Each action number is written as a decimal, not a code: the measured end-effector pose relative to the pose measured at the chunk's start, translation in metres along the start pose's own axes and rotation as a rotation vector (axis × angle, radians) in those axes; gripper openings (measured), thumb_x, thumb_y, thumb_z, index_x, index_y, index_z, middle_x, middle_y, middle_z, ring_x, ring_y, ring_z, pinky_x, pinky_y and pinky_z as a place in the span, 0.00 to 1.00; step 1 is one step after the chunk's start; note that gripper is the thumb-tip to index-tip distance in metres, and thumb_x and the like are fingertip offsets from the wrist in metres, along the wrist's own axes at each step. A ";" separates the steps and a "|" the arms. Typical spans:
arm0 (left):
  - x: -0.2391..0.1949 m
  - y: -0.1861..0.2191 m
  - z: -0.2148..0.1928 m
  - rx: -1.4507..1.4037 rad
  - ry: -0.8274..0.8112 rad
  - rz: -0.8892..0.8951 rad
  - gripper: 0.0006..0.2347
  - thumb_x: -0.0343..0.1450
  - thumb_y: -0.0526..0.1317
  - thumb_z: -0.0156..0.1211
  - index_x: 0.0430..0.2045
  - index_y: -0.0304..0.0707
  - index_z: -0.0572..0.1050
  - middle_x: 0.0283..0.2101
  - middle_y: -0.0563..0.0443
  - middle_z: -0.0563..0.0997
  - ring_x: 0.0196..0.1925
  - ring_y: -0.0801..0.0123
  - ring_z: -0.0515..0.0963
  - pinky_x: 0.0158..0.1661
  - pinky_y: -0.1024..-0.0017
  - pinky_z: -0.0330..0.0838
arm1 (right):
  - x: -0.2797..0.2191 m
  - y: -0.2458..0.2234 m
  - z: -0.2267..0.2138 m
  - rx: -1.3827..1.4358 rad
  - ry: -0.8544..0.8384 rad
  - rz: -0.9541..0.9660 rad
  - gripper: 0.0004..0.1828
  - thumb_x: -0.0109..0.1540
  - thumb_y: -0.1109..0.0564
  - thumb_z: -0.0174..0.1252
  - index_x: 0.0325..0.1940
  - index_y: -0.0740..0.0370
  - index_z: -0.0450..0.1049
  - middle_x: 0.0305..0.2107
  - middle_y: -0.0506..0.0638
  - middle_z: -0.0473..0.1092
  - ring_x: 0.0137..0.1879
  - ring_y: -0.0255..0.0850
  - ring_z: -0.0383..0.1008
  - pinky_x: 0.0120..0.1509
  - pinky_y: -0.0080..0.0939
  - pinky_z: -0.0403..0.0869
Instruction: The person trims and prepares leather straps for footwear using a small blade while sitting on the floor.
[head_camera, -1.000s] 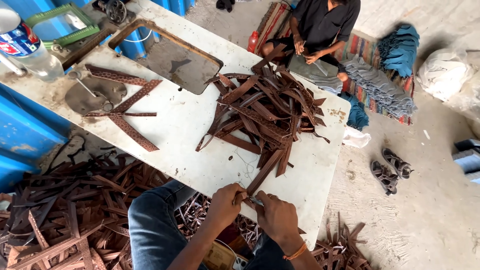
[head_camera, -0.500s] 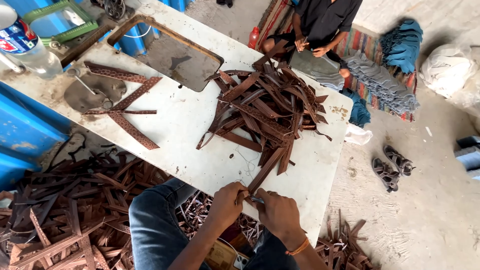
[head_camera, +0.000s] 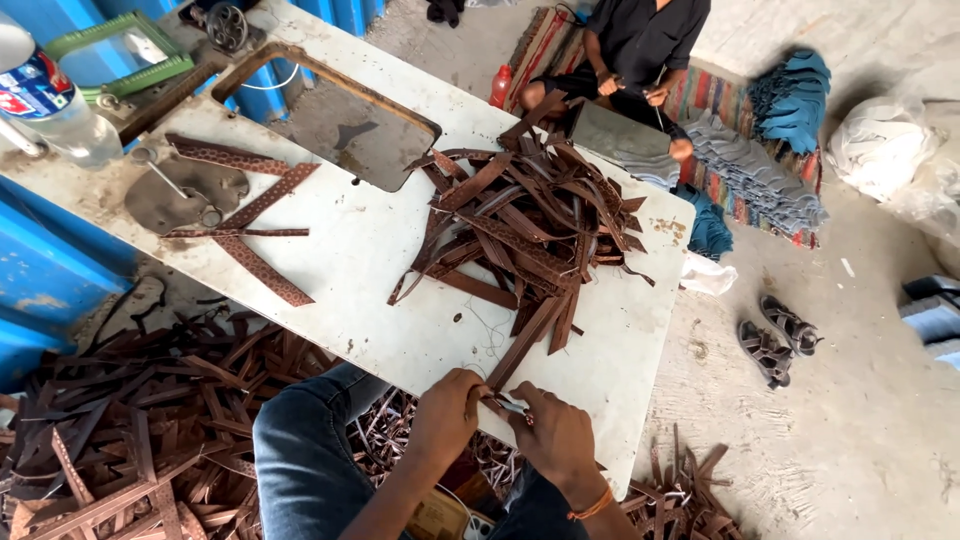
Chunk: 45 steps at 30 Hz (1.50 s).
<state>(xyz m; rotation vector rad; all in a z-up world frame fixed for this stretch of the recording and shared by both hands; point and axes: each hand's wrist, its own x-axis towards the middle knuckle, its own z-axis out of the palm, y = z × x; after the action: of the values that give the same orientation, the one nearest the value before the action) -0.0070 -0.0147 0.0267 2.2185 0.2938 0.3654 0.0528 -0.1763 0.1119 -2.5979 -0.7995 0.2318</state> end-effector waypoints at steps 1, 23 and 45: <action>-0.001 0.001 -0.001 0.000 -0.002 -0.002 0.03 0.73 0.34 0.58 0.32 0.33 0.77 0.35 0.42 0.82 0.32 0.52 0.84 0.32 0.59 0.79 | 0.000 -0.001 -0.001 0.001 -0.003 0.001 0.15 0.58 0.48 0.65 0.46 0.53 0.77 0.26 0.55 0.78 0.31 0.52 0.80 0.33 0.51 0.75; -0.004 -0.006 0.012 -0.049 -0.053 -0.045 0.04 0.74 0.34 0.55 0.36 0.32 0.76 0.38 0.43 0.80 0.33 0.56 0.85 0.33 0.62 0.84 | 0.010 -0.005 -0.005 -0.072 -0.104 0.043 0.11 0.59 0.50 0.62 0.44 0.52 0.76 0.28 0.53 0.79 0.34 0.51 0.80 0.37 0.51 0.75; 0.003 -0.033 0.017 -0.368 -0.067 -0.131 0.03 0.74 0.32 0.57 0.37 0.31 0.76 0.36 0.41 0.83 0.36 0.56 0.86 0.36 0.63 0.82 | 0.015 -0.022 -0.010 -0.068 -0.177 0.065 0.09 0.61 0.49 0.60 0.42 0.52 0.78 0.27 0.55 0.79 0.34 0.53 0.80 0.40 0.54 0.74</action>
<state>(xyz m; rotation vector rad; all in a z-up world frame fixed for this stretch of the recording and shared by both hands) -0.0013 -0.0057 -0.0087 1.8365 0.3072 0.2504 0.0573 -0.1544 0.1300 -2.6984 -0.7950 0.4666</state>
